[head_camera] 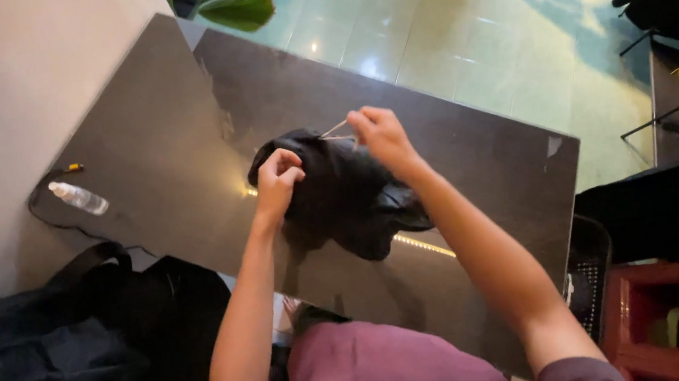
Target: Folding a black jacket and packing it into a small drawstring compression bag on a table.
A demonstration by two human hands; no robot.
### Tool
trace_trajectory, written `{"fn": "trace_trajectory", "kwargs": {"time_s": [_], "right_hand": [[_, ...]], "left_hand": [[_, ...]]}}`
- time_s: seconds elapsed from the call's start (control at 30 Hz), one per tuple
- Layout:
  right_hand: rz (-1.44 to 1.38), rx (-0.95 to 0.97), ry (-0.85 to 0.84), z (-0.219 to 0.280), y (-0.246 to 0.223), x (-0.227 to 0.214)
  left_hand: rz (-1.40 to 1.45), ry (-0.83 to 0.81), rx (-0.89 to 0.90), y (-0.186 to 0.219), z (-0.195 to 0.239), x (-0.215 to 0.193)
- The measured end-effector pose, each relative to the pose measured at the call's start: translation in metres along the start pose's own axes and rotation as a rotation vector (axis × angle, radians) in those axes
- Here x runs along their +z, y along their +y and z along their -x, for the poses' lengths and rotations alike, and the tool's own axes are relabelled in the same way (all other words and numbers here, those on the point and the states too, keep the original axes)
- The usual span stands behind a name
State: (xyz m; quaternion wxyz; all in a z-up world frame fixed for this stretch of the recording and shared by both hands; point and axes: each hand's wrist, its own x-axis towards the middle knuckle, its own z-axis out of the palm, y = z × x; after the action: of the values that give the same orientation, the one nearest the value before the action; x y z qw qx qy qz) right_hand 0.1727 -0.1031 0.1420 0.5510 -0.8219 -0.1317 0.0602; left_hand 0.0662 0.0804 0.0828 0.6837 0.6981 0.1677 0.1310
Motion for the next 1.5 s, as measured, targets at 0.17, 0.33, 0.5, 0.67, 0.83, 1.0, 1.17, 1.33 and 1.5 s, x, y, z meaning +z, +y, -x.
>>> {"fn": "trace_trajectory", "kwargs": {"time_s": [0.17, 0.33, 0.5, 0.67, 0.83, 1.0, 1.17, 1.33, 1.5], "right_hand": [[-0.569, 0.162, -0.229, 0.007, -0.075, 0.003], [-0.671, 0.194, -0.328, 0.017, -0.139, 0.021], [-0.227, -0.265, -0.219, 0.016, -0.198, 0.019], [-0.283, -0.408, -0.134, 0.005, -0.257, 0.013], [-0.307, -0.333, -0.119, -0.023, -0.259, 0.028], [-0.401, -0.13, -0.19, -0.028, -0.254, 0.044], [-0.386, -0.098, -0.302, -0.032, -0.233, 0.074], [-0.388, -0.083, -0.396, -0.033, -0.239, 0.089], [-0.355, -0.034, -0.159, -0.051, -0.231, 0.083]], "left_hand": [[-0.016, 0.05, 0.041, -0.023, 0.007, -0.009], [-0.325, 0.06, 0.083, 0.044, 0.034, 0.001], [-0.662, 0.206, 0.021, 0.031, 0.017, 0.011], [-0.658, 0.063, -0.094, 0.045, 0.009, -0.006], [-0.585, -0.022, 0.071, 0.063, 0.008, -0.033], [-0.374, 0.349, 0.518, 0.055, 0.001, -0.053], [-0.18, 0.171, 0.556, 0.072, -0.014, -0.061], [-0.041, 0.067, 0.419, 0.05, -0.027, -0.07], [-0.166, 0.236, 0.283, -0.086, -0.043, -0.081]]}}
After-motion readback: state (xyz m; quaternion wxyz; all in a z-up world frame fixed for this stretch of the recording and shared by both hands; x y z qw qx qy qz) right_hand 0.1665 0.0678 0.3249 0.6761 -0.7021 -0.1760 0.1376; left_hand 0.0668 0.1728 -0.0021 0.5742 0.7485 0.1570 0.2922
